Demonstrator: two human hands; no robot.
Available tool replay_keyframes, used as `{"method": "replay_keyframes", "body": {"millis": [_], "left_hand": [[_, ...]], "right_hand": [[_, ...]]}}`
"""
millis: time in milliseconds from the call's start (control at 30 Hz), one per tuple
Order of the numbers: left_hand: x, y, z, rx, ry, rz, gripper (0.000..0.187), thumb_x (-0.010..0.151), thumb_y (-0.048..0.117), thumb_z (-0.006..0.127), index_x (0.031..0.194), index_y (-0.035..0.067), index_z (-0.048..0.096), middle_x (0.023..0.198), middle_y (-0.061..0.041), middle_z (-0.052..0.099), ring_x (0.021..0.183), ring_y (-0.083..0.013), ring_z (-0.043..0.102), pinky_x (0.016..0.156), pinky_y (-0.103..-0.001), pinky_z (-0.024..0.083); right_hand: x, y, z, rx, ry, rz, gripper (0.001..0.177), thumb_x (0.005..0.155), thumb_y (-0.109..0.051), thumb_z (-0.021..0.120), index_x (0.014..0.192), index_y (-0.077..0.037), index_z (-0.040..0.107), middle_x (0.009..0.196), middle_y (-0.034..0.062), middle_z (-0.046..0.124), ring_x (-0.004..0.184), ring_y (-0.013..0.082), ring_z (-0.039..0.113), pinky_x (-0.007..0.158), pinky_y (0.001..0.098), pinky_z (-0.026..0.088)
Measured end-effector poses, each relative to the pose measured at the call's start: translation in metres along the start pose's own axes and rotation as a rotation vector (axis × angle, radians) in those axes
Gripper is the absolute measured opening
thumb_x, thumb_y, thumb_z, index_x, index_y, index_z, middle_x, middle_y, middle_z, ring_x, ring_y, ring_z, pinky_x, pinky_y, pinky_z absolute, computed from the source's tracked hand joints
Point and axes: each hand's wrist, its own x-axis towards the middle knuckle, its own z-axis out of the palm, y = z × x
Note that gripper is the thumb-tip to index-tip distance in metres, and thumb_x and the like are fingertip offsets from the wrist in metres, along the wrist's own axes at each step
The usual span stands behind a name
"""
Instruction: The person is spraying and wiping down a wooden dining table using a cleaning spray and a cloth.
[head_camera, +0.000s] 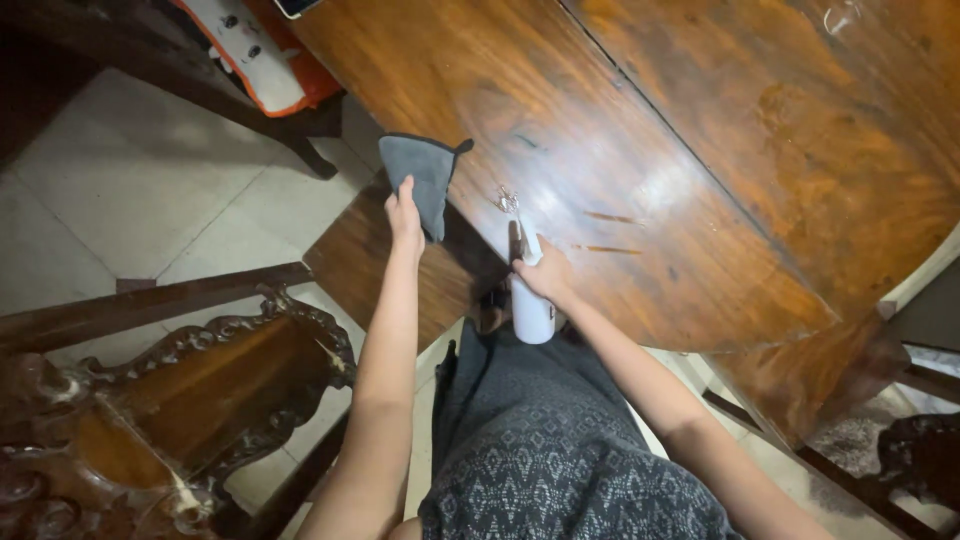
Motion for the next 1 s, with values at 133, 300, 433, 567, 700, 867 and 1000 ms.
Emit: {"method": "replay_keyframes", "body": {"millis": [133,300,433,567,700,867,1000], "left_hand": [[0.003,0.023,0.000,-0.053,-0.007,-0.056,0.047,0.099,0.035,0.061,0.122,-0.006,0.066,0.110,-0.012,0.070,0.094,-0.0246,0.066,0.081,-0.038,0.054],[0.024,0.035,-0.013,-0.109,0.024,0.017,0.048,0.095,0.034,0.064,0.125,-0.003,0.064,0.119,-0.009,0.071,0.106,-0.0201,0.067,0.092,-0.033,0.055],[0.034,0.042,-0.019,-0.104,0.024,0.022,0.051,0.096,0.036,0.064,0.124,-0.005,0.063,0.116,-0.013,0.070,0.101,-0.0234,0.067,0.089,-0.036,0.055],[0.053,0.052,-0.017,0.076,0.042,0.055,0.051,0.096,0.036,0.062,0.127,-0.005,0.064,0.122,-0.012,0.070,0.108,-0.0221,0.065,0.094,-0.035,0.052],[0.080,0.070,-0.001,0.427,0.041,0.463,0.050,0.099,0.035,0.060,0.130,-0.003,0.064,0.128,-0.013,0.068,0.119,-0.0285,0.063,0.105,-0.039,0.048],[0.074,0.100,0.044,1.249,-0.036,0.713,0.045,0.101,0.034,0.061,0.132,0.002,0.067,0.159,-0.014,0.045,0.143,-0.0391,0.037,0.116,-0.055,0.030],[0.086,0.085,0.072,1.466,-0.482,0.757,0.056,0.092,0.036,0.064,0.142,0.013,0.063,0.161,-0.017,0.027,0.146,-0.0484,0.021,0.115,-0.061,0.021]], "right_hand": [[0.000,-0.007,0.005,-0.036,-0.064,-0.025,0.056,0.072,-0.039,0.070,0.124,-0.019,0.066,0.107,0.0220,0.074,0.101,0.0420,0.070,0.090,0.0523,0.054],[0.017,-0.028,0.015,-0.061,-0.040,-0.074,0.049,0.074,-0.041,0.072,0.116,-0.016,0.069,0.106,0.0214,0.075,0.101,0.0412,0.071,0.091,0.0505,0.056],[0.031,-0.070,-0.010,-0.018,-0.052,-0.027,0.057,0.073,-0.041,0.070,0.126,-0.019,0.065,0.105,0.0219,0.074,0.100,0.0424,0.070,0.089,0.0516,0.054],[0.047,-0.075,-0.013,-0.032,-0.084,-0.051,0.067,0.071,-0.041,0.070,0.134,-0.021,0.062,0.105,0.0222,0.073,0.099,0.0412,0.070,0.088,0.0501,0.054],[0.056,-0.072,-0.015,-0.086,-0.167,-0.052,0.061,0.072,-0.043,0.069,0.127,-0.018,0.066,0.106,0.0200,0.075,0.100,0.0387,0.071,0.090,0.0483,0.055],[0.040,-0.023,-0.011,0.032,-0.126,-0.189,0.055,0.073,-0.040,0.072,0.123,-0.016,0.068,0.106,0.0191,0.074,0.099,0.0374,0.071,0.088,0.0465,0.056],[-0.012,0.001,-0.057,0.463,-0.188,-0.092,0.049,0.078,-0.031,0.072,0.123,-0.014,0.065,0.098,0.0079,0.076,0.089,0.0205,0.074,0.079,0.0364,0.061]]}}
